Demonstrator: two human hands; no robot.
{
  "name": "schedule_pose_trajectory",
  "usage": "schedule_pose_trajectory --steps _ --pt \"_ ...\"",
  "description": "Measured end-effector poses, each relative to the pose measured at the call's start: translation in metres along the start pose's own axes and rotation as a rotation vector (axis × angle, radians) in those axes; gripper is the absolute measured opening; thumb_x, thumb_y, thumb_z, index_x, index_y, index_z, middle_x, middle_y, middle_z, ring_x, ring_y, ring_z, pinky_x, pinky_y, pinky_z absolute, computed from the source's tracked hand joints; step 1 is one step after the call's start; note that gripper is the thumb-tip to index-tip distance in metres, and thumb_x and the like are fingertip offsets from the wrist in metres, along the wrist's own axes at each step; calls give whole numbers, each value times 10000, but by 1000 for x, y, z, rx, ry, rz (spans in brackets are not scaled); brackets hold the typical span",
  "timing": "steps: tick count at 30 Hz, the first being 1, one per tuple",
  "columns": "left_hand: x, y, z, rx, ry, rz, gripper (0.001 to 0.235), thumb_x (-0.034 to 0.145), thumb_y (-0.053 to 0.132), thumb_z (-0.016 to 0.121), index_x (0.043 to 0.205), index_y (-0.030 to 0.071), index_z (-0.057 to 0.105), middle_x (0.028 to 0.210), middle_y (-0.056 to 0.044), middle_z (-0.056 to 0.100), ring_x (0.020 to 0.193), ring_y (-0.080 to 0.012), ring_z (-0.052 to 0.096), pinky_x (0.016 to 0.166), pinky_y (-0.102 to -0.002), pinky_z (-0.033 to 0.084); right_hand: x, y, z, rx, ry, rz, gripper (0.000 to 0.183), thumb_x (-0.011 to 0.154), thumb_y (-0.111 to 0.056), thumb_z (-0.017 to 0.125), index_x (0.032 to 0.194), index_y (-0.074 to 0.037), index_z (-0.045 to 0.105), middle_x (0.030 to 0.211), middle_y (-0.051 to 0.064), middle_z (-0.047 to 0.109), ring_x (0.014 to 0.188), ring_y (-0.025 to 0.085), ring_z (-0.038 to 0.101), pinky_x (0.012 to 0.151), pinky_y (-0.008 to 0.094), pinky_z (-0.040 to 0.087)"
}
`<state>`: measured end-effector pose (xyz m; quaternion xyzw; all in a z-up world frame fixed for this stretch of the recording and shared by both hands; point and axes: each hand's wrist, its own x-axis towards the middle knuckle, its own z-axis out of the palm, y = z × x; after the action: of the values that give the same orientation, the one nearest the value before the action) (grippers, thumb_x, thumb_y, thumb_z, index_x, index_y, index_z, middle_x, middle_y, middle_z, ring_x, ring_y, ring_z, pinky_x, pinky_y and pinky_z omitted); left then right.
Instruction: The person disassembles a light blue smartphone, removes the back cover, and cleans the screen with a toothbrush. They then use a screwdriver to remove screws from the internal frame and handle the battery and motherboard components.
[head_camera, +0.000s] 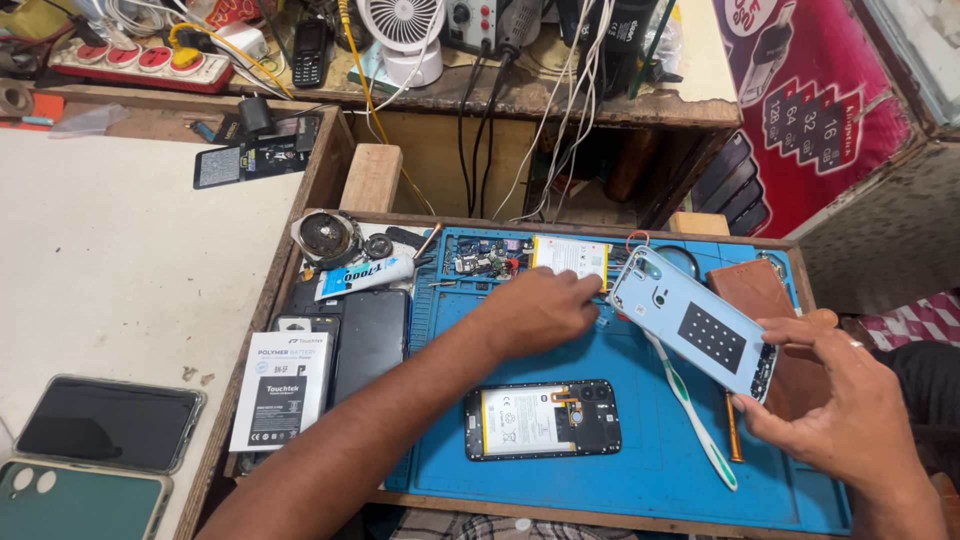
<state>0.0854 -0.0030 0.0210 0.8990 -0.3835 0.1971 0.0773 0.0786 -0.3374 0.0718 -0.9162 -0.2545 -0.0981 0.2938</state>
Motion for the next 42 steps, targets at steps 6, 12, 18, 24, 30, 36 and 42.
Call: schedule_pose_trajectory --steps 6,12,18,24,30,36,42 --pt "-42 -20 -63 -49 224 -352 158 771 197 767 836 76 688 921 -93 616 730 -291 663 597 -432 526 2 -7 7 -159 -58 -54 729 516 -329 911 1150 -65 668 1206 103 728 1085 261 708 942 384 557" --pt "-72 -4 -95 37 190 -335 126 821 152 760 847 67 671 909 -78 584 751 -269 634 643 -420 518 37 -52 57 -47 -218 -139 692 528 -370 886 1138 -119 677 1108 70 726 993 275 694 871 410 548" --pt "-73 8 -76 125 40 -288 81 791 136 724 830 96 666 932 -79 594 859 -238 645 694 -395 510 78 -82 94 -66 -286 -277 573 568 -369 874 1027 -118 641 1155 69 695 1076 314 631 902 447 517" --pt "-89 29 -56 -79 197 -266 166 824 151 667 961 63 701 853 -68 602 778 -244 658 653 -400 502 85 -77 94 -72 -261 -229 555 555 -354 885 990 -111 639 1183 64 699 1063 315 633 892 437 520" --pt "-79 31 -25 -118 -62 -415 92 884 143 635 840 67 666 807 -83 654 699 -281 686 621 -433 526 81 -72 88 -101 -235 -176 538 557 -329 886 983 -106 643 1154 85 699 1069 310 636 907 432 517" --pt "-72 34 -18 -61 -45 -419 55 801 87 620 784 70 670 821 -93 680 736 -280 705 632 -431 559 72 -68 80 -103 -228 -134 546 554 -324 890 991 -101 650 1146 92 698 1078 310 637 913 433 516" --pt "-68 33 -22 -96 -104 -461 69 819 67 613 841 53 677 853 -114 694 742 -302 714 630 -441 573 70 -58 79 -83 -198 -142 537 548 -302 897 973 -92 645 1168 98 700 1098 325 630 932 438 505"
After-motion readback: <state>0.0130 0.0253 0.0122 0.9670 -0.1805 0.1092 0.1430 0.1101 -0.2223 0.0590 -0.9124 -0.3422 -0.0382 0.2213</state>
